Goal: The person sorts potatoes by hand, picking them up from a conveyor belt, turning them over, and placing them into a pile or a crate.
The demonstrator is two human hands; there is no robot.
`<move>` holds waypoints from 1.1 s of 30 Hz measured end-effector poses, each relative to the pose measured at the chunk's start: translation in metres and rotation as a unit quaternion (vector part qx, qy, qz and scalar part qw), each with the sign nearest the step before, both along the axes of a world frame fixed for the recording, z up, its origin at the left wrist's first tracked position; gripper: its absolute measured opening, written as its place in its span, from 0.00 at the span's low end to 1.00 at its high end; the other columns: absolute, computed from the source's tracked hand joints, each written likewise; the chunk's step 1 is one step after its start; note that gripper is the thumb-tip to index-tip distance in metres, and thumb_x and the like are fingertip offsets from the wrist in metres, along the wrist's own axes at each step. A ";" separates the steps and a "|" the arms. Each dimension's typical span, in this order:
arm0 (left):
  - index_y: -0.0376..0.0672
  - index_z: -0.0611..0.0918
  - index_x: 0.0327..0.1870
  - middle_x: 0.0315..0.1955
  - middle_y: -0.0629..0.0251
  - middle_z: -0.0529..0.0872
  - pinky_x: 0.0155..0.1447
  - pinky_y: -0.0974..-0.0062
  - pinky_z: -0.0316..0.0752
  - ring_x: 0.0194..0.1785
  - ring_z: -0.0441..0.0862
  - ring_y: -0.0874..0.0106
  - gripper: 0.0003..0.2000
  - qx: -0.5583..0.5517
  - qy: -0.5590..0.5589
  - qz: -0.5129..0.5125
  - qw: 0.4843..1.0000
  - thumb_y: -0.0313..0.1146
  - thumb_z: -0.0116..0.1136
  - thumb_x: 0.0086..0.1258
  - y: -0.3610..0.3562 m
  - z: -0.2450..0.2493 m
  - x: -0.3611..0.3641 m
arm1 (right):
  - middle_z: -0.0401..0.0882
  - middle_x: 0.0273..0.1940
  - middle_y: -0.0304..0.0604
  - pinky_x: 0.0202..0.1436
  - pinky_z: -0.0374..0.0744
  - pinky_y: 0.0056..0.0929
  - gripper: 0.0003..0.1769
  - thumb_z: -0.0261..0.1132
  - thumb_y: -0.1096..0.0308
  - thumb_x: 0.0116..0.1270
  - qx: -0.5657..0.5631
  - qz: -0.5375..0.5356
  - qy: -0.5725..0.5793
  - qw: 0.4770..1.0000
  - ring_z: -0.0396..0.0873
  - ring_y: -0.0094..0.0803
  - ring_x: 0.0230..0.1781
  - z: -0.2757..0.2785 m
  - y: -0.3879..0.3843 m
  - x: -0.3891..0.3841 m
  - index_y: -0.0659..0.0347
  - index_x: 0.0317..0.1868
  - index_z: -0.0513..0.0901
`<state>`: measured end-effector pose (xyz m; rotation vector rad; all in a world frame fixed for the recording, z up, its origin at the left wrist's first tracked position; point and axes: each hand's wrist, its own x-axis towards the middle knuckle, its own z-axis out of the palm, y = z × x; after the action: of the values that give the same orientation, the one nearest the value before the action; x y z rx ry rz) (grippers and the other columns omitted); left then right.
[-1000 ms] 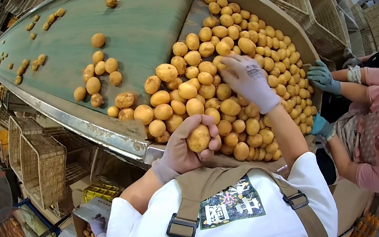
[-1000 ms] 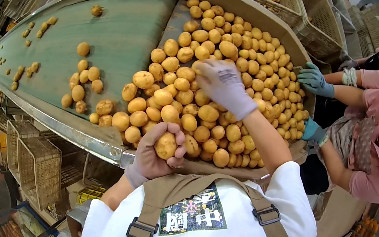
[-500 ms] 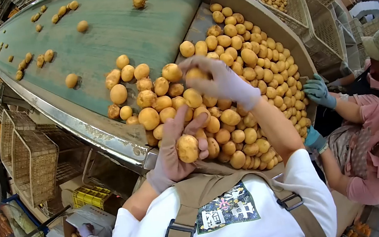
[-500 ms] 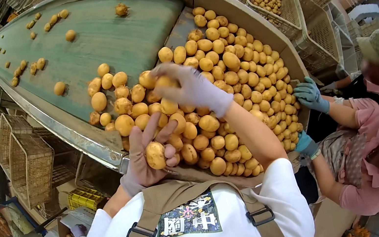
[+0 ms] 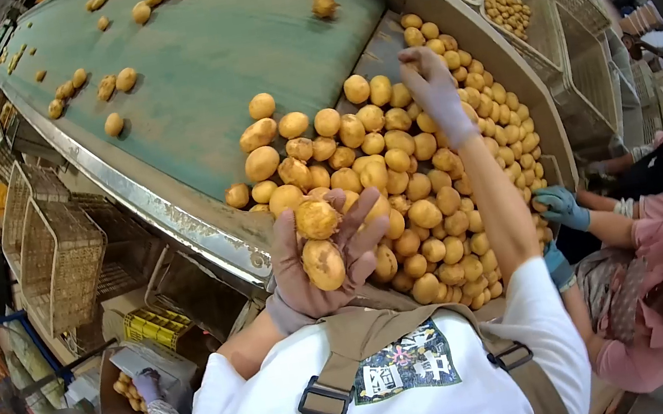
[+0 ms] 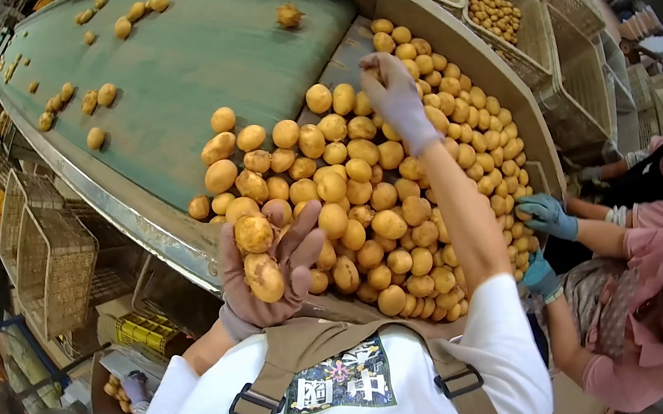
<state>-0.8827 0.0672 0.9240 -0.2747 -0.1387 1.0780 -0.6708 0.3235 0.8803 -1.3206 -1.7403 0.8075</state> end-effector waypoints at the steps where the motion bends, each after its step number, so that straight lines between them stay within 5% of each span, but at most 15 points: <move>1: 0.55 0.73 0.74 0.79 0.58 0.64 0.73 0.50 0.74 0.78 0.65 0.53 0.30 -0.020 0.029 0.021 0.999 0.63 0.45 0.79 0.002 0.006 0.002 | 0.80 0.47 0.40 0.55 0.78 0.27 0.12 0.61 0.70 0.75 -0.076 0.048 0.090 0.992 0.77 0.23 0.51 0.027 -0.030 -0.008 0.65 0.54 0.81; 3: 0.62 0.75 0.72 0.79 0.61 0.64 0.79 0.42 0.63 0.82 0.58 0.54 0.29 -0.018 0.102 0.050 0.993 0.65 0.47 0.78 0.007 0.009 0.007 | 0.83 0.49 0.40 0.60 0.78 0.27 0.18 0.58 0.69 0.78 -0.112 0.233 0.177 0.950 0.79 0.27 0.55 0.076 -0.087 -0.021 0.70 0.62 0.79; 5: 0.62 0.76 0.71 0.77 0.61 0.67 0.77 0.42 0.66 0.81 0.61 0.53 0.28 -0.041 0.044 0.044 0.997 0.65 0.48 0.77 0.009 0.008 0.008 | 0.81 0.58 0.47 0.64 0.76 0.31 0.22 0.57 0.67 0.77 -0.118 0.339 0.069 0.931 0.80 0.34 0.60 0.074 -0.095 -0.029 0.66 0.68 0.76; 8: 0.59 0.76 0.72 0.75 0.60 0.68 0.73 0.46 0.72 0.79 0.61 0.52 0.29 -0.019 -0.062 0.020 0.998 0.63 0.51 0.77 0.003 -0.001 0.004 | 0.76 0.68 0.54 0.64 0.78 0.37 0.28 0.60 0.66 0.72 0.090 0.328 -0.256 0.905 0.80 0.45 0.64 0.024 -0.101 -0.054 0.63 0.71 0.73; 12: 0.60 0.75 0.73 0.75 0.61 0.66 0.68 0.51 0.76 0.79 0.61 0.53 0.29 0.017 -0.067 0.029 0.997 0.63 0.52 0.77 -0.011 0.002 -0.010 | 0.80 0.56 0.52 0.54 0.81 0.44 0.26 0.66 0.64 0.64 0.042 0.260 -0.368 0.892 0.82 0.51 0.53 0.025 -0.098 -0.086 0.57 0.63 0.76; 13: 0.61 0.74 0.73 0.76 0.61 0.66 0.67 0.52 0.76 0.78 0.61 0.53 0.29 0.013 -0.060 0.036 0.997 0.63 0.52 0.76 -0.016 0.005 -0.014 | 0.79 0.50 0.50 0.52 0.81 0.45 0.22 0.67 0.63 0.62 0.058 0.239 -0.370 0.896 0.82 0.50 0.50 0.024 -0.097 -0.091 0.57 0.57 0.79; 18: 0.63 0.72 0.75 0.77 0.63 0.66 0.65 0.52 0.75 0.77 0.62 0.54 0.30 0.019 -0.073 0.080 0.994 0.63 0.52 0.76 -0.036 0.002 -0.034 | 0.81 0.49 0.48 0.52 0.80 0.44 0.23 0.68 0.63 0.63 0.105 0.265 -0.210 0.935 0.82 0.48 0.50 0.028 -0.094 -0.077 0.51 0.59 0.81; 19: 0.63 0.79 0.70 0.75 0.65 0.68 0.58 0.63 0.76 0.75 0.68 0.60 0.26 0.014 -0.012 0.076 0.997 0.61 0.56 0.75 -0.037 0.004 -0.036 | 0.81 0.50 0.48 0.53 0.80 0.44 0.23 0.67 0.64 0.63 0.124 0.296 -0.215 0.923 0.82 0.48 0.50 0.027 -0.098 -0.077 0.51 0.60 0.81; 24: 0.63 0.75 0.73 0.78 0.62 0.65 0.64 0.51 0.76 0.77 0.64 0.52 0.30 0.003 -0.083 0.071 0.994 0.65 0.53 0.75 -0.034 0.007 -0.025 | 0.82 0.45 0.50 0.53 0.78 0.45 0.23 0.66 0.67 0.66 0.090 0.307 -0.309 0.896 0.81 0.48 0.48 0.029 -0.105 -0.088 0.49 0.63 0.81; 28: 0.66 0.74 0.74 0.79 0.63 0.63 0.68 0.50 0.73 0.78 0.62 0.53 0.30 0.034 -0.062 0.073 0.995 0.64 0.53 0.75 -0.037 0.007 -0.039 | 0.81 0.39 0.48 0.39 0.81 0.41 0.18 0.67 0.68 0.65 0.232 0.281 -0.138 0.921 0.82 0.48 0.38 0.037 -0.106 -0.065 0.48 0.56 0.85; 29: 0.66 0.73 0.75 0.79 0.64 0.63 0.69 0.51 0.71 0.79 0.62 0.55 0.30 0.040 -0.068 0.083 0.993 0.64 0.52 0.75 -0.039 0.008 -0.042 | 0.82 0.40 0.47 0.36 0.82 0.40 0.18 0.68 0.70 0.64 0.375 0.286 -0.143 0.870 0.82 0.45 0.35 0.057 -0.105 -0.048 0.48 0.54 0.86; 30: 0.66 0.73 0.75 0.79 0.64 0.62 0.70 0.52 0.70 0.79 0.61 0.56 0.30 0.042 -0.074 0.094 0.992 0.64 0.52 0.76 -0.040 0.009 -0.044 | 0.84 0.46 0.49 0.39 0.83 0.30 0.20 0.69 0.75 0.61 0.376 0.352 -0.225 0.827 0.84 0.31 0.39 0.085 -0.095 -0.024 0.52 0.55 0.85; 33: 0.62 0.72 0.76 0.80 0.63 0.60 0.76 0.50 0.64 0.81 0.58 0.55 0.30 0.043 -0.092 0.107 0.989 0.63 0.50 0.77 -0.037 0.003 -0.041 | 0.83 0.47 0.43 0.44 0.84 0.25 0.15 0.61 0.71 0.74 0.319 0.089 -0.166 0.929 0.80 0.22 0.40 0.093 -0.052 0.050 0.61 0.59 0.83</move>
<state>-0.9234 0.0297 0.9270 -0.2864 -0.3864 1.2549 -0.6209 0.2715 0.9733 -0.8884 -2.1623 0.0637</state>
